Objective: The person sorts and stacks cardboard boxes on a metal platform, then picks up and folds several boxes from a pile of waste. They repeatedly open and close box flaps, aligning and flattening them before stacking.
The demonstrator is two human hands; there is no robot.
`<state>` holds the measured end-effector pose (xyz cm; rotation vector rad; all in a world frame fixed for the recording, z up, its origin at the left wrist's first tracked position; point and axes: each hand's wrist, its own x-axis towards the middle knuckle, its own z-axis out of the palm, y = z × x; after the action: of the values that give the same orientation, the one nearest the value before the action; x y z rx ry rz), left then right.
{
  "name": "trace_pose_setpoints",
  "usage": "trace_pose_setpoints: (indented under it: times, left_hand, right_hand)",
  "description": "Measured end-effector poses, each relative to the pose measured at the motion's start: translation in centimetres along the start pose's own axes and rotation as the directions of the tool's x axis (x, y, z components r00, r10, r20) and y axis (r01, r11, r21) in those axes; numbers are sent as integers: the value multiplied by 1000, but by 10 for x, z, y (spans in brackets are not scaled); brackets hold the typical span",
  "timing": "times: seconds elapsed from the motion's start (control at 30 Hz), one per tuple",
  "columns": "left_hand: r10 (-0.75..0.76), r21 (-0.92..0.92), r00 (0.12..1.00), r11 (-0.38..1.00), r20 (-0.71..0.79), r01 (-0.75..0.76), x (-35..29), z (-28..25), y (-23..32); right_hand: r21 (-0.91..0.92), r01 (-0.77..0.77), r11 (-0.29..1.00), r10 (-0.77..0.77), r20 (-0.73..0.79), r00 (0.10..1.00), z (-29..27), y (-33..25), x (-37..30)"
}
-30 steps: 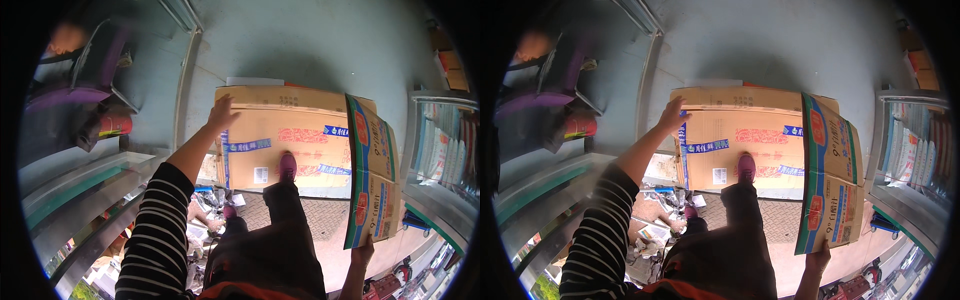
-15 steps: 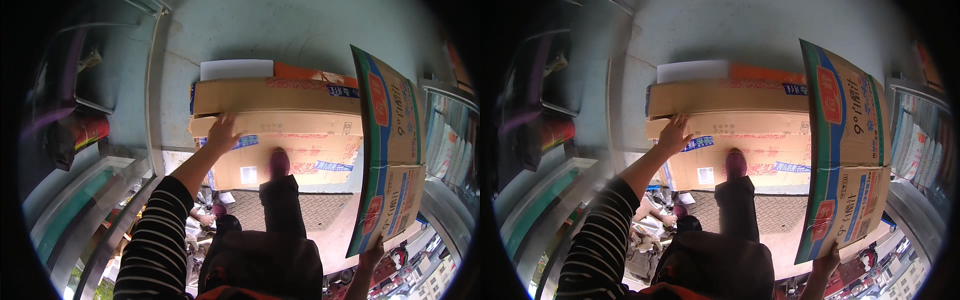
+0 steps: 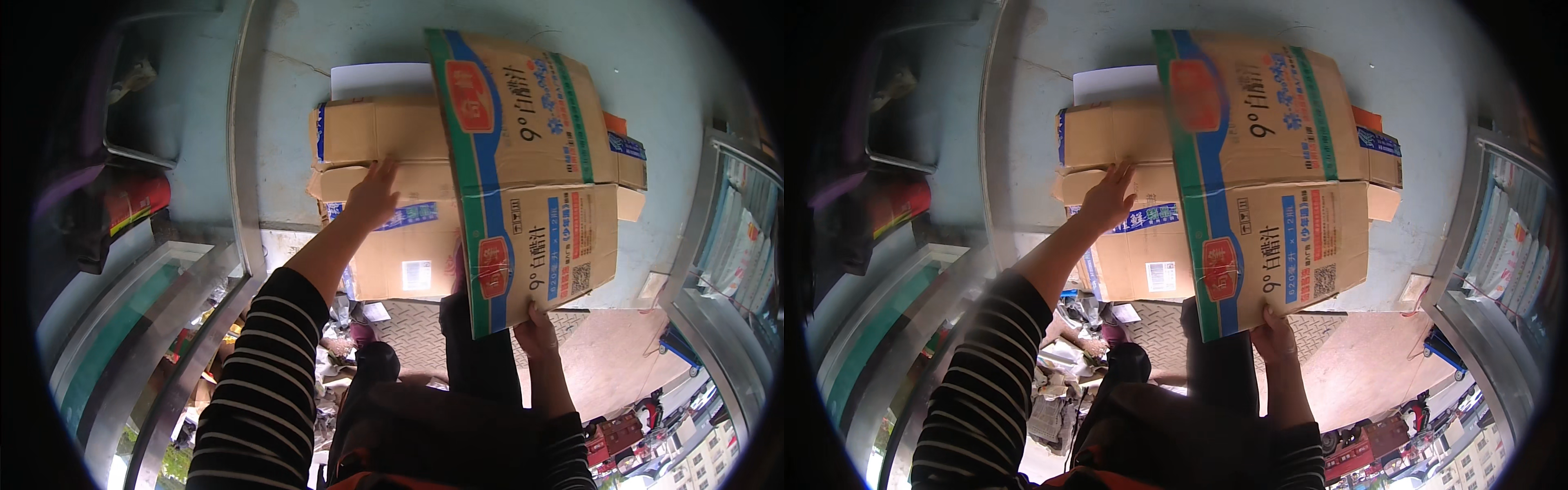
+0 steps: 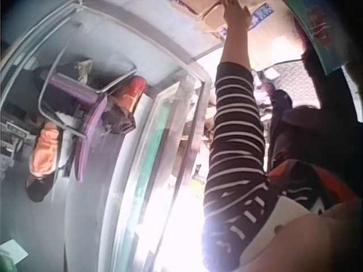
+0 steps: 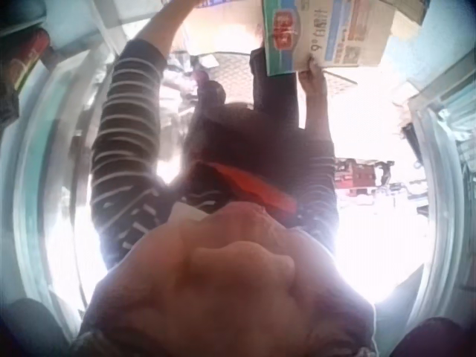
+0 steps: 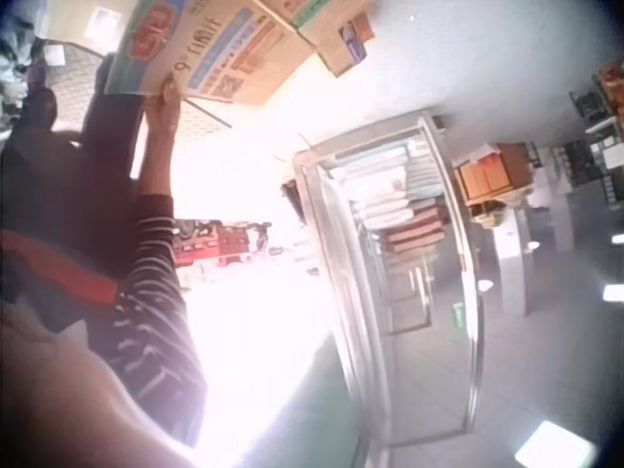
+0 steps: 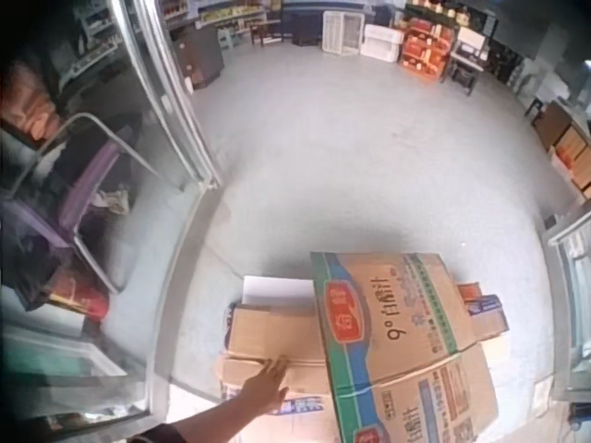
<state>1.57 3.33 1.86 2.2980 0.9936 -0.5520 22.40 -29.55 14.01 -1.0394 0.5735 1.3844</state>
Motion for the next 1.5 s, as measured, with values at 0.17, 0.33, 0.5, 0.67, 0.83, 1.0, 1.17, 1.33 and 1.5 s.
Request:
trace_pose_setpoints:
  times: [0.17,0.33,0.5,0.67,0.83,1.0,1.17,1.33,1.5]
  left_hand:
    - [65,86,997,994,-29,-63,-7,-14,-7]
    - [113,39,979,993,-168,-108,-13,-16,-6]
    - [243,7,909,967,-339,-255,-19,-25,-31]
    - [-111,-441,952,897,-285,-27,-9,-32,-17]
    - [-135,-542,961,840,-240,-18,26,-45,-23]
    - [-48,-603,982,794,-181,-72,21,-59,-19]
    - [-322,-266,862,936,-392,229,-11,-64,21]
    - [-212,-165,951,970,-223,178,23,-31,16]
    - [-291,-30,937,956,-193,291,12,-48,15]
  right_hand:
    - [-100,182,978,-188,-51,981,-38,8,15]
    - [-370,107,923,-162,-119,980,-82,-26,-16]
    - [-464,203,862,-290,-124,949,-95,-83,-27]
    - [-548,224,806,-329,-99,939,-95,-166,-33]
    - [-712,100,695,-174,-33,984,-77,-206,-18]
    - [-911,-145,386,-47,-176,983,-58,-226,43]
    - [-967,-19,254,-186,-69,980,-60,-220,98]
    - [-976,206,-64,-616,201,761,-159,-191,150]
    - [-787,175,592,-449,-141,882,-91,-168,119]
